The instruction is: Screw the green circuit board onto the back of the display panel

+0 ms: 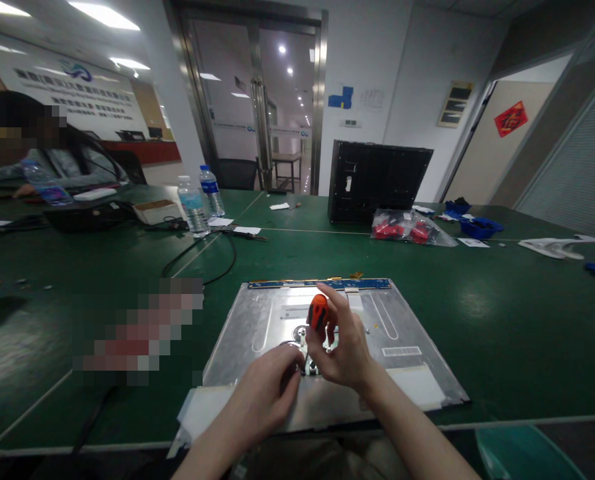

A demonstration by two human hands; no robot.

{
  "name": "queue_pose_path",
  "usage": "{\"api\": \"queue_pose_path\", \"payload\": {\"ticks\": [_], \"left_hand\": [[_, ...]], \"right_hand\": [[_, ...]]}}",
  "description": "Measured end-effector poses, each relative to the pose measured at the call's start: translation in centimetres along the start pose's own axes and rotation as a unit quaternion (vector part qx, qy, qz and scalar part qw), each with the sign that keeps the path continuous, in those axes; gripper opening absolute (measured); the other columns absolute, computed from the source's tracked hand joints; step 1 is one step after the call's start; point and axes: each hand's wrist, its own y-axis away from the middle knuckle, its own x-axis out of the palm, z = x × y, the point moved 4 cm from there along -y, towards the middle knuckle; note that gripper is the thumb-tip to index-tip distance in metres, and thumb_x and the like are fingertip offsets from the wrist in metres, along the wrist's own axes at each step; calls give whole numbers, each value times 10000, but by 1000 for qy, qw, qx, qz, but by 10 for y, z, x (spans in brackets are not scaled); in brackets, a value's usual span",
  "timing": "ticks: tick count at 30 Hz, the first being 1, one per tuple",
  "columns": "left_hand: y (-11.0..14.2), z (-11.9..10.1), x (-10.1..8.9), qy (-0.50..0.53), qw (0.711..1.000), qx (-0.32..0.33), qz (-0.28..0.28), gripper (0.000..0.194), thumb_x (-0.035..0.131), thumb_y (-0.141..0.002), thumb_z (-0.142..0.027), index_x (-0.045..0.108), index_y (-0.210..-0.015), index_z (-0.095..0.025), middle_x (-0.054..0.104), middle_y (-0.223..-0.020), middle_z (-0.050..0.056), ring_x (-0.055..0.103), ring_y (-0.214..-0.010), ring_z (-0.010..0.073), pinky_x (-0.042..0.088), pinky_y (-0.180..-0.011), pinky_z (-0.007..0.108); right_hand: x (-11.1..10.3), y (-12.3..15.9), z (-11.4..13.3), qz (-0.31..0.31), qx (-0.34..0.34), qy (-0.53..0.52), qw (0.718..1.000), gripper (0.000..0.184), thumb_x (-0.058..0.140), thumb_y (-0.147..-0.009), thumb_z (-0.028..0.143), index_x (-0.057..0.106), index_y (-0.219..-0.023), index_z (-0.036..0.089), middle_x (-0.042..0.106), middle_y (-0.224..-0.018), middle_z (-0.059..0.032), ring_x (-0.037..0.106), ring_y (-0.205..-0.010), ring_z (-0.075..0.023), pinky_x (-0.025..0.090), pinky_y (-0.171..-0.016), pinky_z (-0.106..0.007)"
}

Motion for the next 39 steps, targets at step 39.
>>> {"api": "queue_pose_path", "payload": {"ticks": [39], "left_hand": [[0,-4,-3,8,1000,4,5,153,457,-816,-165,602,-856,-191,652,-828,63,590,-735,220,454,-658,307]], "right_hand": [[3,1,-5,8,3,28,1000,593,597,-913,326,353,-1447,243,620,-828,-3,489,-492,-86,407,-428,-198]]}}
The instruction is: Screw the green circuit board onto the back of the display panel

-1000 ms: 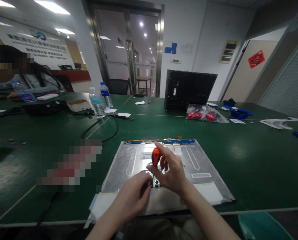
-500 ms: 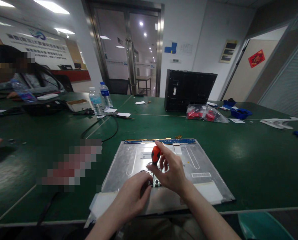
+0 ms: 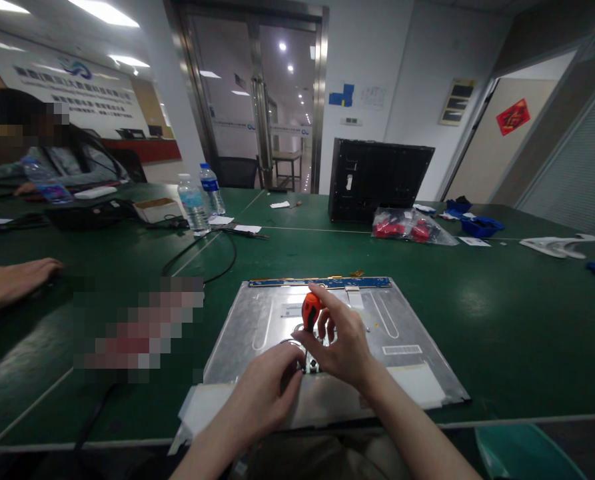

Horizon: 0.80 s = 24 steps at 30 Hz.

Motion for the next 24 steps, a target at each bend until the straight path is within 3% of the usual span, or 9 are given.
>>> {"api": "queue_pose_path", "payload": {"ticks": [6,10,15,24], "left_hand": [[-1,1,-1,9,1000,-9,-6,156,479,-806,-169,626,-854,-197,660,-818,59,599,-748,219,468,-677,301],[0,2,1,1,1000,-9,-3,147,470,-825,-179,615,-849,-193,654,-811,61,590,-734,217,452,-653,296],[0,3,2,-1,1000,-11,3,110,476,-830,-184,584,-845,-196,652,-813,53,585,-724,208,436,-643,287],[-2,3,1,18,1000,10,10,134,479,-864,-193,609,-894,-200,673,-851,60,611,-766,218,477,-708,312]], "right_hand": [[1,0,0,15,0,18,1000,711,541,-914,246,211,-1542,198,633,-781,1,527,-490,-98,453,-456,-209],[0,1,2,16,11,-6,1000,710,521,-868,182,238,-1519,188,629,-758,9,526,-488,-99,450,-444,-203],[-1,-1,3,20,-7,8,1000,647,562,-900,258,309,-1495,222,630,-804,3,490,-484,-90,450,-464,-218],[0,-1,4,14,-27,26,999,654,512,-947,281,240,-1538,211,603,-732,19,485,-478,-105,426,-463,-232]]}}
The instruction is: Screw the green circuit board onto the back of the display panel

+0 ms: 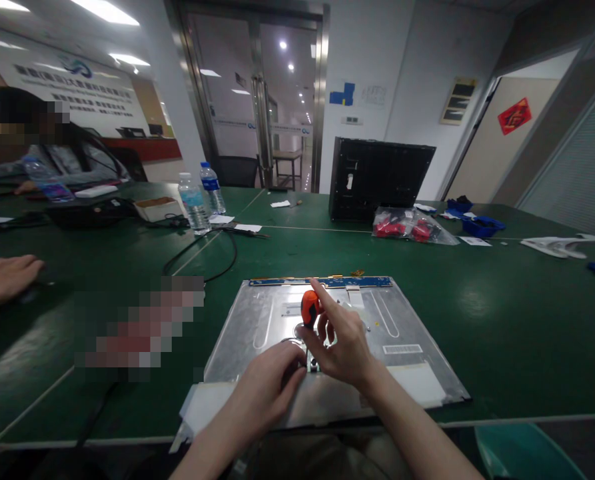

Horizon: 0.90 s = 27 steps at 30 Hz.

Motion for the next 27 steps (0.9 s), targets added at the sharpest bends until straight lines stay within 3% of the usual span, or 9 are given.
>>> {"api": "queue_pose_path", "payload": {"ticks": [18,27], "left_hand": [[1,2,1,-1,1000,-5,-7,159,490,-880,-204,644,-920,-207,685,-886,63,633,-801,229,502,-739,319],[1,0,0,1,1000,-6,-8,155,483,-864,-201,635,-897,-200,675,-849,63,626,-796,232,502,-740,327]], "right_hand": [[1,2,-1,3,23,-54,998,614,541,-891,211,305,-1458,221,636,-778,16,534,-482,-90,413,-439,-194],[3,3,-3,-11,31,-51,998,546,567,-913,265,325,-1401,234,616,-744,31,482,-442,-69,352,-404,-167]]}}
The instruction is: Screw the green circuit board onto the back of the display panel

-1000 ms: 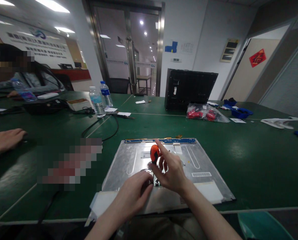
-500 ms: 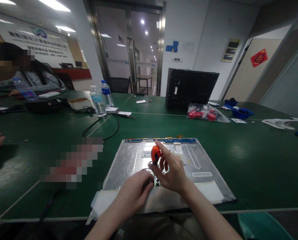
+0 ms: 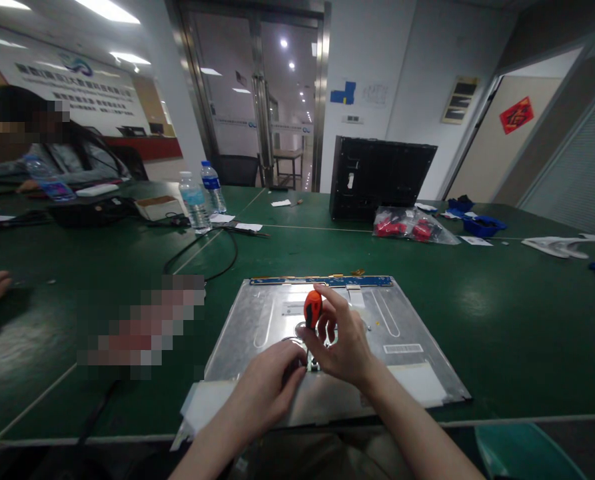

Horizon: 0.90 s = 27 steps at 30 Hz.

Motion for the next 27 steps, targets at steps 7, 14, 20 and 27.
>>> {"api": "queue_pose_path", "payload": {"ticks": [7,14,20,27], "left_hand": [[1,1,0,-6,1000,-4,-1,152,493,-846,-187,638,-891,-200,677,-856,62,621,-776,224,490,-720,320],[0,3,2,-12,1000,-19,18,139,461,-847,-193,598,-867,-198,665,-840,62,606,-760,224,460,-693,321],[0,0,0,-3,1000,-17,16,151,460,-852,-191,607,-887,-195,672,-854,64,610,-774,227,462,-708,330],[0,1,0,3,1000,-14,6,147,482,-859,-194,627,-885,-199,675,-849,60,618,-779,223,484,-717,319]], "right_hand": [[-2,-1,0,-22,-1,-13,1000,558,579,-913,256,324,-1408,232,625,-771,19,508,-466,-79,383,-422,-180],[-1,-1,0,-8,2,-11,1000,537,563,-924,272,326,-1405,238,625,-759,27,488,-452,-69,370,-412,-171],[-1,1,-1,-6,7,-10,1000,539,577,-918,277,332,-1397,238,624,-765,29,488,-457,-67,370,-417,-170],[-2,-1,2,-6,-4,-12,1000,520,564,-924,271,338,-1390,228,616,-741,33,477,-448,-66,360,-411,-165]]}}
